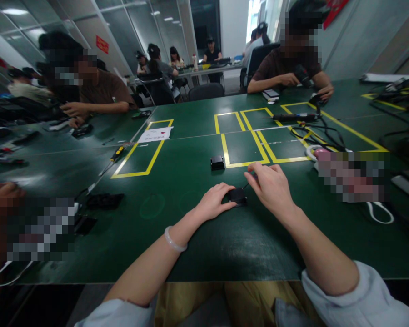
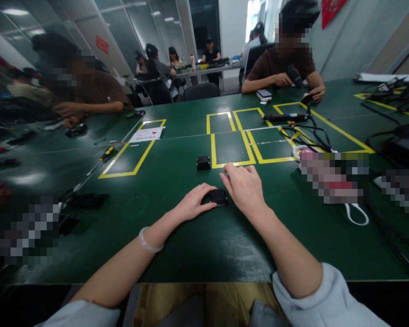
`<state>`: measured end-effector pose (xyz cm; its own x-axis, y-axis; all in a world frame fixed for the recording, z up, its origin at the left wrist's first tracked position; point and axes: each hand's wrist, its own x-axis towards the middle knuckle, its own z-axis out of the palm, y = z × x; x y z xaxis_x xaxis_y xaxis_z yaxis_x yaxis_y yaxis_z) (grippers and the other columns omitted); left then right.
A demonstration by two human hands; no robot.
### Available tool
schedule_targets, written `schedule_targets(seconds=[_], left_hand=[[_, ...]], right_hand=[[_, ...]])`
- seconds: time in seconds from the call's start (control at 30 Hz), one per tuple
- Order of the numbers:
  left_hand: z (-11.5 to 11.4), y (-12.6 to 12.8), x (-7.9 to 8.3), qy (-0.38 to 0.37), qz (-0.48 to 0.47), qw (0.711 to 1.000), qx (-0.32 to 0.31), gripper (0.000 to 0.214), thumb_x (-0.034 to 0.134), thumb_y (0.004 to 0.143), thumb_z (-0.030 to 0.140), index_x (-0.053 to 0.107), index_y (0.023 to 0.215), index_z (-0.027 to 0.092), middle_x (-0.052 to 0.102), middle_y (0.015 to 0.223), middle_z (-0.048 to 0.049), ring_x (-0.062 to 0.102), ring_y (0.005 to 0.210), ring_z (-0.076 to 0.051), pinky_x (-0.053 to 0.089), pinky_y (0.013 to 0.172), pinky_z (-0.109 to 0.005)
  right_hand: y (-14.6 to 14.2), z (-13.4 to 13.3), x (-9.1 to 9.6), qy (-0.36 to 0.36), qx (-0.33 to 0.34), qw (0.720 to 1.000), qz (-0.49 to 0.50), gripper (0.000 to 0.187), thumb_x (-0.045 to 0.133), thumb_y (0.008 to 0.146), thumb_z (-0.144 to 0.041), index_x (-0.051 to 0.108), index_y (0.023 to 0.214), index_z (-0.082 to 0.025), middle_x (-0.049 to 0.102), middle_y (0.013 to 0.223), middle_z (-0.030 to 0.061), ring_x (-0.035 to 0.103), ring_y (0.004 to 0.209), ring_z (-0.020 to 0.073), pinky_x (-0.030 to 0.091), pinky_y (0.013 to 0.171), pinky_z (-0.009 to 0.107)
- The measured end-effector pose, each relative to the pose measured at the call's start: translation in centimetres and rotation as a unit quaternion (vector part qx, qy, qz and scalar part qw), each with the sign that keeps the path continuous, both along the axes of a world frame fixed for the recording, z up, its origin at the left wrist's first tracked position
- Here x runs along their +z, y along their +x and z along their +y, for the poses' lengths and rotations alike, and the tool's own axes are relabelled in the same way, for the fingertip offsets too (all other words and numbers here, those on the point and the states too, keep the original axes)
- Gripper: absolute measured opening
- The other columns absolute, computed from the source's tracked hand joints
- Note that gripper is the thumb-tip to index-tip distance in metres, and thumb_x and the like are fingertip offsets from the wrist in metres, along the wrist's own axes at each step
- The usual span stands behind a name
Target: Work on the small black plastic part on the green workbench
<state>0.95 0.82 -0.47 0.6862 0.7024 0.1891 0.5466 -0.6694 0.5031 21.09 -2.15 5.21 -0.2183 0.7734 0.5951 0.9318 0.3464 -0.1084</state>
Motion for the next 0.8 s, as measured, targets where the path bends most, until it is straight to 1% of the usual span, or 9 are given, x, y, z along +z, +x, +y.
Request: schedule_targets(seconds=[0.1, 0.23, 0.33, 0.5, 0.6, 0.7, 0.8], left_hand=[[0.02, 0.01, -0.05, -0.001, -0.003, 1.000, -0.001, 0.039, 0.059, 0.086, 0.042, 0.052, 0.119, 0.022, 0.056, 0.107, -0.0065, 0.054, 0.099, -0.023, 0.044, 0.087, -0.036], [0.03, 0.01, -0.05, -0.002, -0.003, 1.000, -0.002, 0.039, 0.059, 0.086, 0.043, 0.052, 0.119, 0.022, 0.056, 0.107, -0.0065, 0.054, 0.098, -0.023, 0.044, 0.087, -0.036], [0.02, 0.00, 0.01, -0.003, -0.005, 1.000, -0.002, 0.039, 0.059, 0.086, 0.042, 0.053, 0.119, 0.022, 0.056, 0.107, -0.0066, 0.054, 0.098, -0.023, 0.044, 0.087, -0.036], [-0.06, -0.01, 0.15, -0.006, -0.005, 1.000, -0.002, 0.038, 0.058, 0.086, 0.042, 0.053, 0.119, 0.022, 0.056, 0.108, -0.0069, 0.054, 0.099, -0.023, 0.044, 0.088, -0.036], [-0.08, 0.02, 0.20, -0.005, -0.002, 1.000, -0.002, 0.038, 0.059, 0.086, 0.042, 0.053, 0.119, 0.022, 0.056, 0.108, -0.0068, 0.054, 0.100, -0.023, 0.044, 0.088, -0.036], [-0.07, 0.04, 0.19, -0.004, -0.001, 1.000, -0.001, 0.039, 0.059, 0.086, 0.042, 0.053, 0.119, 0.022, 0.056, 0.108, -0.0067, 0.054, 0.099, -0.023, 0.044, 0.088, -0.036], [-0.03, 0.03, 0.10, -0.003, -0.003, 1.000, -0.002, 0.039, 0.059, 0.086, 0.041, 0.053, 0.119, 0.022, 0.056, 0.107, -0.0067, 0.054, 0.099, -0.023, 0.045, 0.088, -0.036]], right_hand=[[0.01, 0.08, -0.17, 0.009, -0.007, 1.000, -0.012, 0.018, 0.037, 0.094, -0.026, 0.053, 0.093, -0.019, 0.059, 0.069, 0.0009, 0.055, 0.067, 0.0157, 0.030, 0.071, 0.029], [-0.08, 0.19, -0.41, 0.021, -0.012, 1.000, 0.001, 0.014, 0.041, 0.090, -0.022, 0.051, 0.098, -0.017, 0.061, 0.075, 0.0022, 0.056, 0.071, 0.0170, 0.031, 0.073, 0.030], [-0.14, 0.12, -0.34, 0.016, -0.008, 1.000, 0.014, 0.013, 0.042, 0.089, -0.022, 0.050, 0.098, -0.017, 0.062, 0.077, 0.0026, 0.056, 0.072, 0.0171, 0.031, 0.074, 0.030], [-0.06, 0.06, -0.17, -0.005, -0.008, 1.000, -0.002, 0.019, 0.039, 0.094, -0.033, 0.051, 0.091, -0.018, 0.060, 0.073, 0.0013, 0.055, 0.067, 0.0157, 0.031, 0.072, 0.030], [-0.03, 0.19, -0.28, -0.003, -0.013, 1.000, -0.012, 0.020, 0.036, 0.095, -0.029, 0.051, 0.088, -0.019, 0.060, 0.070, 0.0011, 0.054, 0.066, 0.0153, 0.030, 0.072, 0.030], [-0.08, 0.22, -0.38, 0.011, -0.019, 1.000, -0.019, 0.016, 0.037, 0.093, -0.025, 0.052, 0.090, -0.018, 0.060, 0.072, 0.0022, 0.055, 0.070, 0.0162, 0.030, 0.072, 0.030], [-0.15, 0.11, -0.29, 0.014, -0.017, 1.000, -0.016, 0.015, 0.039, 0.092, -0.025, 0.052, 0.092, -0.018, 0.061, 0.075, 0.0027, 0.056, 0.072, 0.0168, 0.030, 0.073, 0.030]])
